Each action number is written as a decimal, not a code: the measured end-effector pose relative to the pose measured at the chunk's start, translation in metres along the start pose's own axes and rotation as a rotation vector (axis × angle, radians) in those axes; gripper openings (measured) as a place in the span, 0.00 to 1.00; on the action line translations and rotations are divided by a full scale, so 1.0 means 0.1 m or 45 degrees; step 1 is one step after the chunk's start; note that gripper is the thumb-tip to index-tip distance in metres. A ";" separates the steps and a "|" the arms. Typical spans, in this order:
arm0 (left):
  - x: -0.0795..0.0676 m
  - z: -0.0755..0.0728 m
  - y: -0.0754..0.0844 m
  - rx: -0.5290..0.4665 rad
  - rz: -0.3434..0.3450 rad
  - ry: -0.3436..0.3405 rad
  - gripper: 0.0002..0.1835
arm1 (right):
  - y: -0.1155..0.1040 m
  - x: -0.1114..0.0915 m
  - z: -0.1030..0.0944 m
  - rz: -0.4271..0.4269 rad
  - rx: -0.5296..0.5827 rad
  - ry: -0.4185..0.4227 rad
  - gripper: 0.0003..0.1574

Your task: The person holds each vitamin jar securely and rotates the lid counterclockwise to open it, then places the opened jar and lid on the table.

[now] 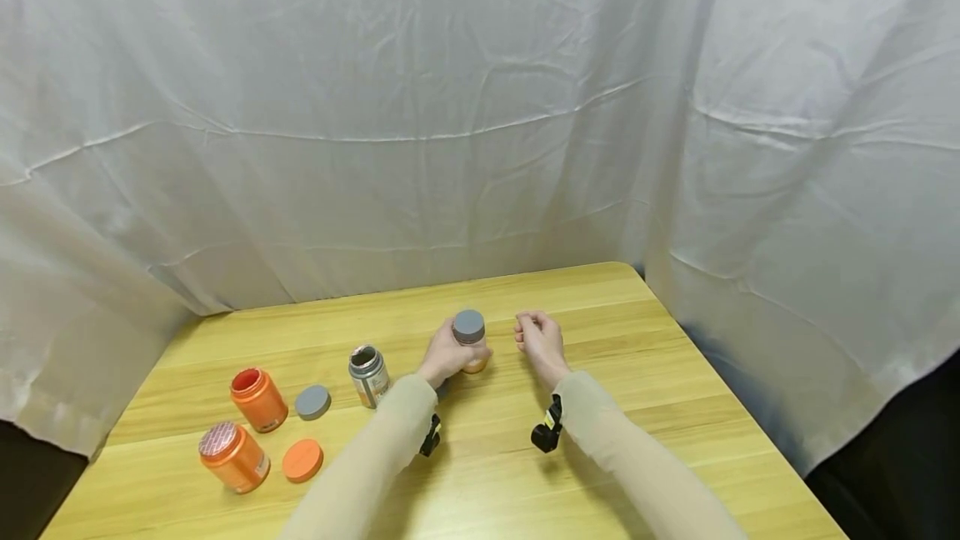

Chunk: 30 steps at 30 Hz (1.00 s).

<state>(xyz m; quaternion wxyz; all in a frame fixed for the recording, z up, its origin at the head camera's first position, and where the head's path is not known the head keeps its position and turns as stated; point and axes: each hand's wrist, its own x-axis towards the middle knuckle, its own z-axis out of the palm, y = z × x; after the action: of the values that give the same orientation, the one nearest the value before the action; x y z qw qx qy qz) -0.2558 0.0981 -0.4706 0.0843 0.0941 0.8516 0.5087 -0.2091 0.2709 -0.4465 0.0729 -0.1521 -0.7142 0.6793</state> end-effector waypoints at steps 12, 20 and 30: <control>-0.03 0.03 -0.04 0.171 0.085 -0.062 0.27 | 0.06 0.04 0.06 -0.097 -0.097 0.018 0.23; -0.02 0.02 -0.07 0.220 0.232 -0.040 0.22 | 0.02 0.04 0.08 -0.165 -0.136 0.005 0.22; -0.05 -0.07 -0.04 0.183 0.305 -0.089 0.17 | -0.04 0.03 0.09 -0.202 -0.162 -0.016 0.22</control>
<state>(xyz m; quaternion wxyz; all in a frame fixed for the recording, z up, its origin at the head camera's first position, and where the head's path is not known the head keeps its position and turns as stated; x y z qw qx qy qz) -0.2526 0.0889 -0.4710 0.0456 0.2184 0.8650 0.4494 -0.2155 0.2636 -0.4432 0.1123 -0.0949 -0.7661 0.6257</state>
